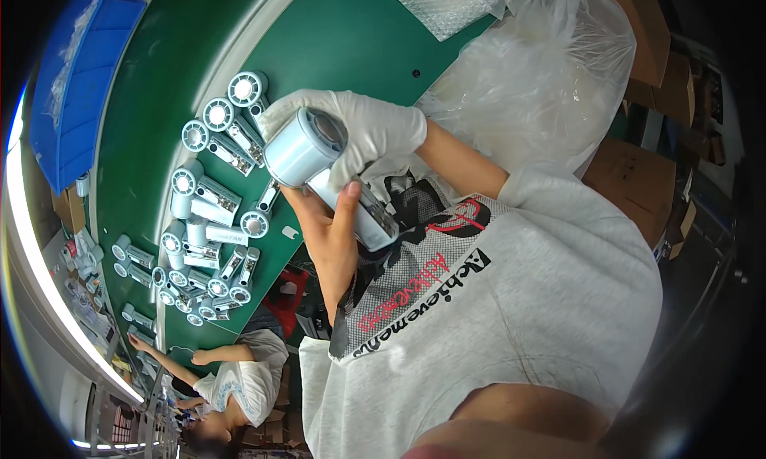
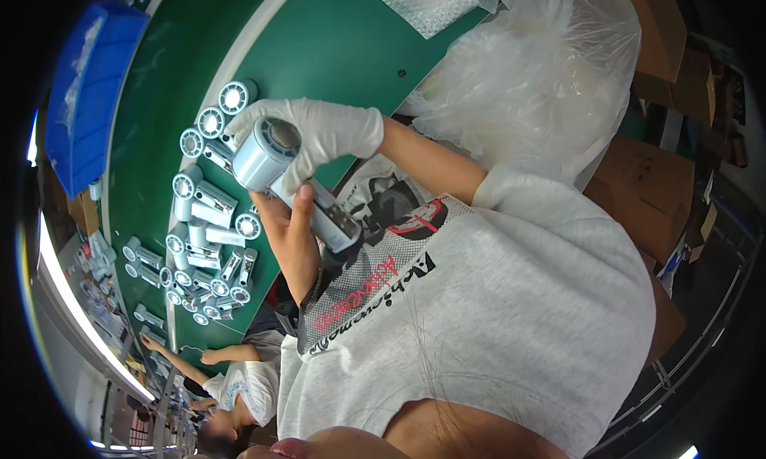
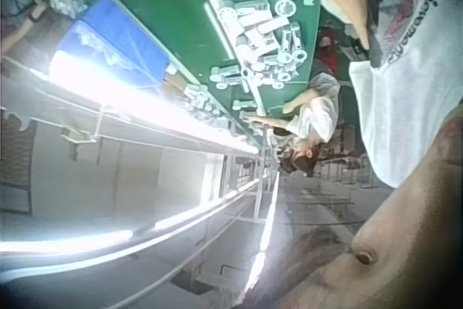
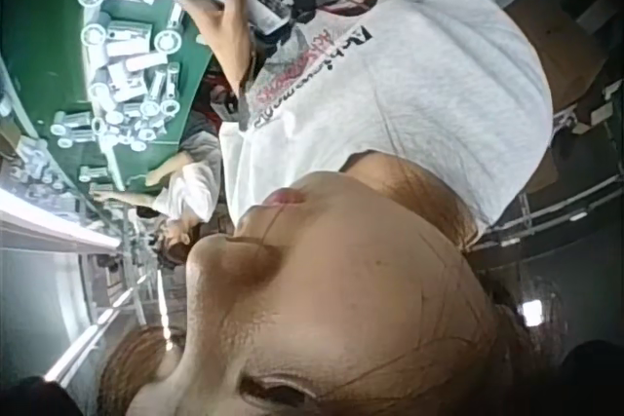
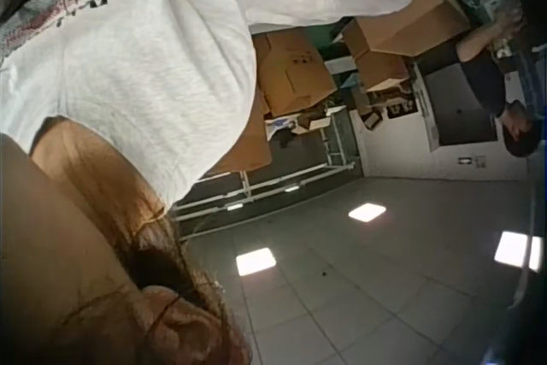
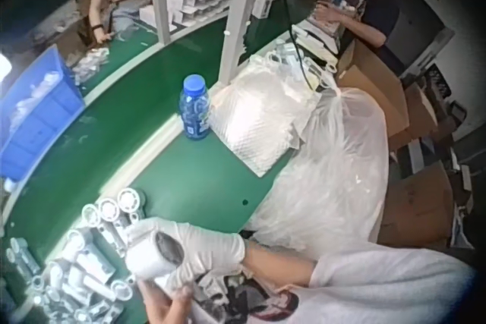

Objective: The person picks up a handheld fan, inspects it, and slides it into a bubble wrap sleeve before placing it back on the table to repeat the process.

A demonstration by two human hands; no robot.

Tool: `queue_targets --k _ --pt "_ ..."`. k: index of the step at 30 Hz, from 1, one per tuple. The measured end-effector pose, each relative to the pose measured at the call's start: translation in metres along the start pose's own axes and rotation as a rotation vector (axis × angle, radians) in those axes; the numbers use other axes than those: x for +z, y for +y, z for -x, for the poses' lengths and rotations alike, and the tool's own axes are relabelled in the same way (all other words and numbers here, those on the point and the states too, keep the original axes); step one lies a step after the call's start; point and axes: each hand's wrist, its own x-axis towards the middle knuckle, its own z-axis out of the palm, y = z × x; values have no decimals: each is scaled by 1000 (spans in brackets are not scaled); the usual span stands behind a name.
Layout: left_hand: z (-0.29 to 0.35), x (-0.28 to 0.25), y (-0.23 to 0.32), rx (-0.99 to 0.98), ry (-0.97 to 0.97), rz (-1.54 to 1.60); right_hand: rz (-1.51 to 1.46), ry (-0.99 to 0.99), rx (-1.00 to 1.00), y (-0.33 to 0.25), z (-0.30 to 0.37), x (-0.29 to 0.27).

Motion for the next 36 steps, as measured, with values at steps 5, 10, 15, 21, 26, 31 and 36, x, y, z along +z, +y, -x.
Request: queue_targets --k 5,10,15,21,26,31,36 --pt "-11 -9 -6 173 104 -201 239 66 93 -13 -5 21" --pt "-27 -36 -38 580 256 -512 -69 207 137 -5 -11 36" --pt "-3 -116 -86 113 319 390 -126 -197 304 -20 -18 39" --pt "44 -155 -13 -163 282 850 283 -300 65 6 -19 33" --pt "-32 -47 -17 -189 278 787 194 -287 -28 19 -24 30" --pt "-47 -49 -5 -183 448 581 492 -271 -394 30 -5 30" --pt "-65 -79 -29 70 74 898 -117 -288 -285 36 29 55"
